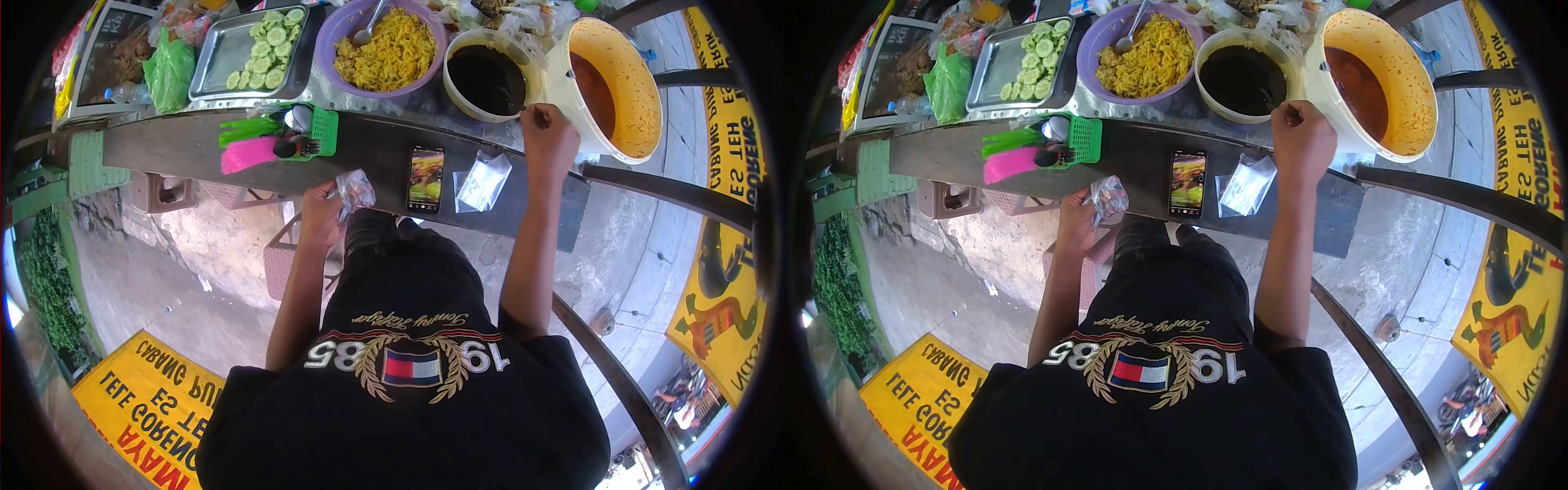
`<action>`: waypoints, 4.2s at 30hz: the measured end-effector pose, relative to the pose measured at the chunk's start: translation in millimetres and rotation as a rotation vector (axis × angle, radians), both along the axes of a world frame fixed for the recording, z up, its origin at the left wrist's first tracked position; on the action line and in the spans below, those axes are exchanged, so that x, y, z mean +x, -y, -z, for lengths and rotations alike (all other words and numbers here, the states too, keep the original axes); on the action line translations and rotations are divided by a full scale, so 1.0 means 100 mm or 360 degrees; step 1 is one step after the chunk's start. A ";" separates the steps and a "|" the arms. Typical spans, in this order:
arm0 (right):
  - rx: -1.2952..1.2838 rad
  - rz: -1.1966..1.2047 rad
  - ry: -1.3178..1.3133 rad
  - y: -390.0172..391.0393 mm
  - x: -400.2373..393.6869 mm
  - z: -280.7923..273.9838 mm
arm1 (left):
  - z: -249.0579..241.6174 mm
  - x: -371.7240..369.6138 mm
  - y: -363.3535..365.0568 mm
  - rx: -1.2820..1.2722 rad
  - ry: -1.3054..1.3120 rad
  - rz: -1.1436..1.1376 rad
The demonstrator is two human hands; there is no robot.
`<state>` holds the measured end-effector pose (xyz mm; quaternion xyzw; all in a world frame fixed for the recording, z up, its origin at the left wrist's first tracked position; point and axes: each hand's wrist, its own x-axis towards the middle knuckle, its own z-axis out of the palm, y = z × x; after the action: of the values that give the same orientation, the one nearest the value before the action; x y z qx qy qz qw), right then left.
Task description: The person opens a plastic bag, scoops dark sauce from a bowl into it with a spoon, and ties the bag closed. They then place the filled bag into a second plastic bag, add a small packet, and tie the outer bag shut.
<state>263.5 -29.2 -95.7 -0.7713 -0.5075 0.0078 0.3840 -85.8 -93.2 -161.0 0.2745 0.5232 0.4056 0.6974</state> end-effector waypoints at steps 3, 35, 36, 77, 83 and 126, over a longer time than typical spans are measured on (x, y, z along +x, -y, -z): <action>-0.0129 -0.0171 0.0241 0.01 0.03 -0.15 | 0.01 -0.01 -0.03 0.0029 -0.0041 0.0004; -0.0300 -0.0481 -0.0121 -0.11 0.09 -0.08 | -0.31 0.37 -0.37 0.0124 -0.0002 0.0099; -0.0335 -0.0412 -0.0149 -0.10 0.12 -0.12 | -0.33 0.40 -0.39 0.0112 -0.0005 0.0108; -0.0381 -0.0246 0.0460 0.04 -0.09 -0.34 | -0.66 1.34 -1.71 0.0675 -0.0051 0.0275; -0.0307 -0.0449 0.0225 -0.06 -0.22 -0.37 | -0.71 1.34 -1.65 0.0629 0.0025 0.0249; -0.0373 -0.0629 0.0754 -0.53 -0.05 -0.22 | -0.71 0.85 -1.29 0.0504 0.0090 0.0066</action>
<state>258.1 23.5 -73.8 -0.6773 -0.7181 -0.0392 0.1550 -0.6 35.3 -89.5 0.3803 0.4270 0.4761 0.6681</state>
